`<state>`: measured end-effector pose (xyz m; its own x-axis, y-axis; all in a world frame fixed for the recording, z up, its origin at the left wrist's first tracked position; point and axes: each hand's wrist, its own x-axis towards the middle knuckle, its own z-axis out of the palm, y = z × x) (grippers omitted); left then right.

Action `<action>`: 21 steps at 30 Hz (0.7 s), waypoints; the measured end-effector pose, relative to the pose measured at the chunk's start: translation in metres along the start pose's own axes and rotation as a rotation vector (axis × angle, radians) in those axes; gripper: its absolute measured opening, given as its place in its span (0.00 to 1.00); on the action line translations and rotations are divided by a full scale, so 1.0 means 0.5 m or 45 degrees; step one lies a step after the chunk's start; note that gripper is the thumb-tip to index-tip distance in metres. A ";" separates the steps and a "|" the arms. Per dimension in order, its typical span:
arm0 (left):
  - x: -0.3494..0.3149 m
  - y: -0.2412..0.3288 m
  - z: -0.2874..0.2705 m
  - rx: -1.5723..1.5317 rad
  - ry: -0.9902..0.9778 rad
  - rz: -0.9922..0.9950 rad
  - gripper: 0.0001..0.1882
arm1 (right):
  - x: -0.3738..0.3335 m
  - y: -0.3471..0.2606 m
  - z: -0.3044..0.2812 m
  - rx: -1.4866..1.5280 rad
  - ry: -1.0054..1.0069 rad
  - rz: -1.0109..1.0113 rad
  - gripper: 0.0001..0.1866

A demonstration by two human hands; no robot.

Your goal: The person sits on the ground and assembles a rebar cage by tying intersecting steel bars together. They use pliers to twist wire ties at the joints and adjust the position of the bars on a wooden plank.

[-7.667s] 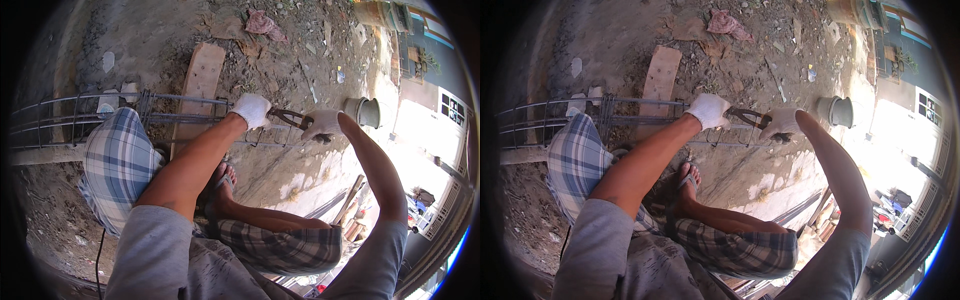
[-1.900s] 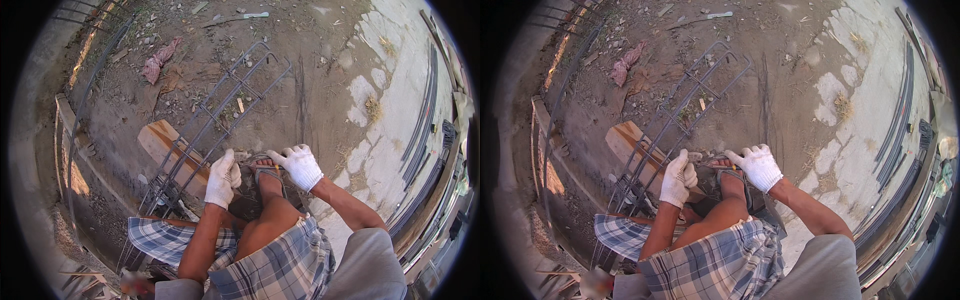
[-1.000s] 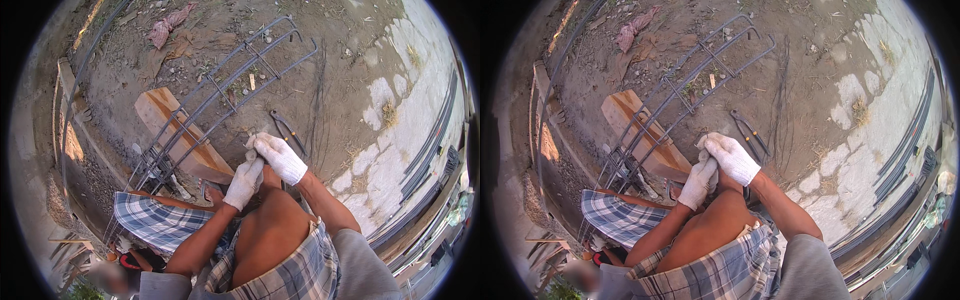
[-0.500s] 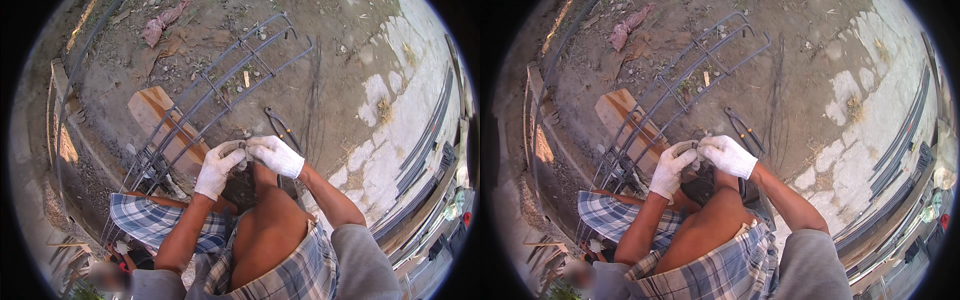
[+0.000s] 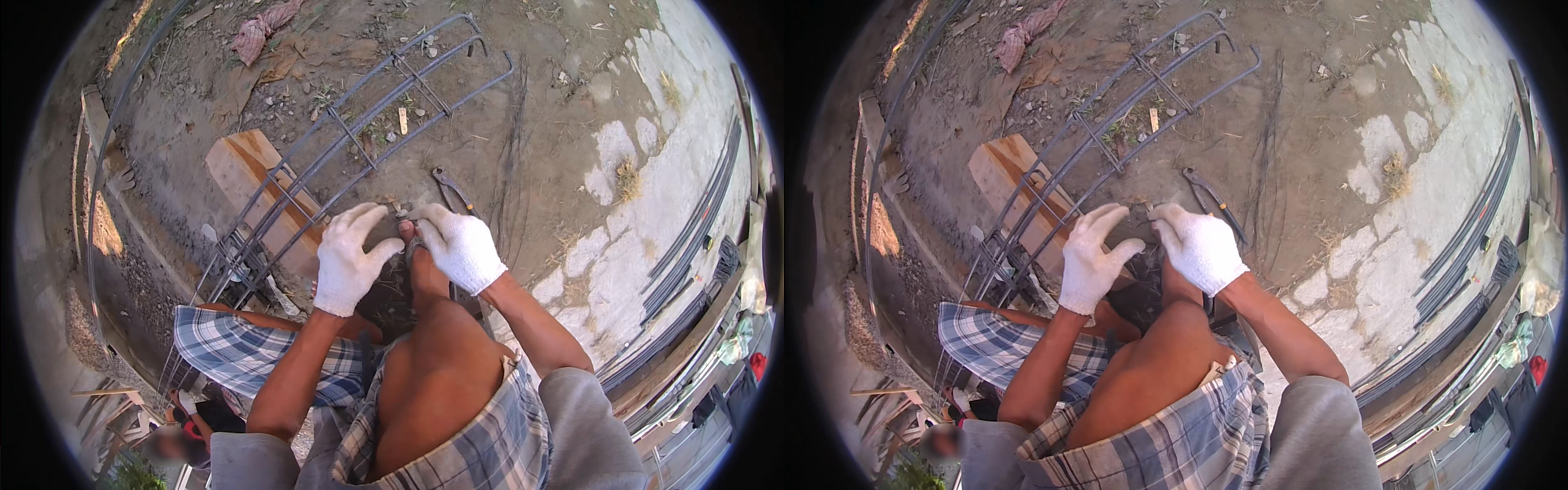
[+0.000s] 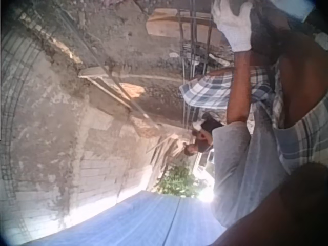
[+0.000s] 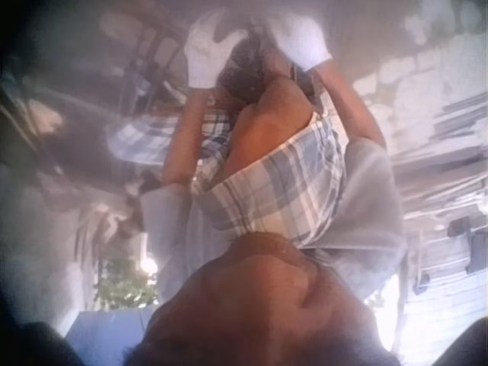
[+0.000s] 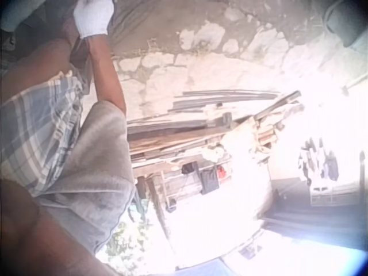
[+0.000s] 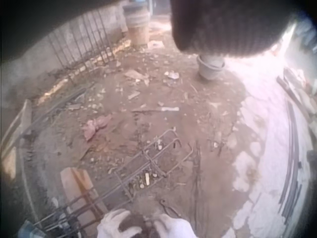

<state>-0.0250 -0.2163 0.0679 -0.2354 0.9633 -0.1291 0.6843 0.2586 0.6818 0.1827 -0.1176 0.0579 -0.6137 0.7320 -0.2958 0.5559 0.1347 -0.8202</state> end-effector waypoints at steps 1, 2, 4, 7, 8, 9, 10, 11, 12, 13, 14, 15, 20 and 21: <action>0.018 -0.008 -0.003 -0.001 0.106 -0.037 0.27 | 0.006 0.011 -0.005 0.031 0.043 0.169 0.09; 0.045 -0.021 -0.006 0.073 0.181 -0.050 0.28 | 0.017 0.023 -0.007 0.081 0.130 0.229 0.09; 0.096 -0.044 0.008 0.181 0.223 -0.052 0.27 | 0.040 0.043 -0.004 0.156 0.288 0.301 0.10; 0.150 -0.070 0.041 0.250 0.126 -0.079 0.23 | 0.058 0.061 0.008 0.268 0.350 0.290 0.10; 0.159 -0.073 0.055 0.219 0.108 -0.091 0.22 | 0.058 0.065 0.012 0.301 0.326 0.315 0.11; 0.162 -0.073 0.067 0.195 0.061 -0.129 0.21 | 0.057 0.067 0.015 0.310 0.300 0.336 0.11; 0.162 -0.072 0.077 0.188 0.146 -0.065 0.18 | 0.055 0.069 0.019 0.319 0.276 0.357 0.11; 0.159 -0.069 0.084 0.175 0.195 -0.066 0.18 | 0.052 0.070 0.021 0.337 0.271 0.334 0.11; 0.156 -0.065 0.090 0.169 0.221 -0.089 0.17 | 0.050 0.072 0.023 0.323 0.251 0.371 0.11; 0.154 -0.062 0.095 0.159 0.250 -0.106 0.16 | 0.048 0.073 0.025 0.315 0.247 0.360 0.11; 0.154 -0.061 0.097 0.172 0.255 -0.102 0.16 | 0.047 0.074 0.026 0.307 0.240 0.342 0.11; 0.153 -0.060 0.097 0.187 0.255 -0.095 0.15 | 0.046 0.074 0.027 0.305 0.241 0.339 0.11; 0.158 -0.065 0.104 0.214 0.335 -0.025 0.12 | 0.056 0.064 0.023 0.299 0.293 0.298 0.11; 0.156 -0.066 0.106 0.224 0.323 -0.031 0.12 | 0.060 0.057 0.020 0.316 0.319 0.264 0.11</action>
<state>-0.0295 -0.1458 -0.0029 -0.4030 0.9135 0.0554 0.7801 0.3112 0.5427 0.1746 -0.0984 0.0205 -0.3300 0.8709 -0.3642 0.4828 -0.1758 -0.8579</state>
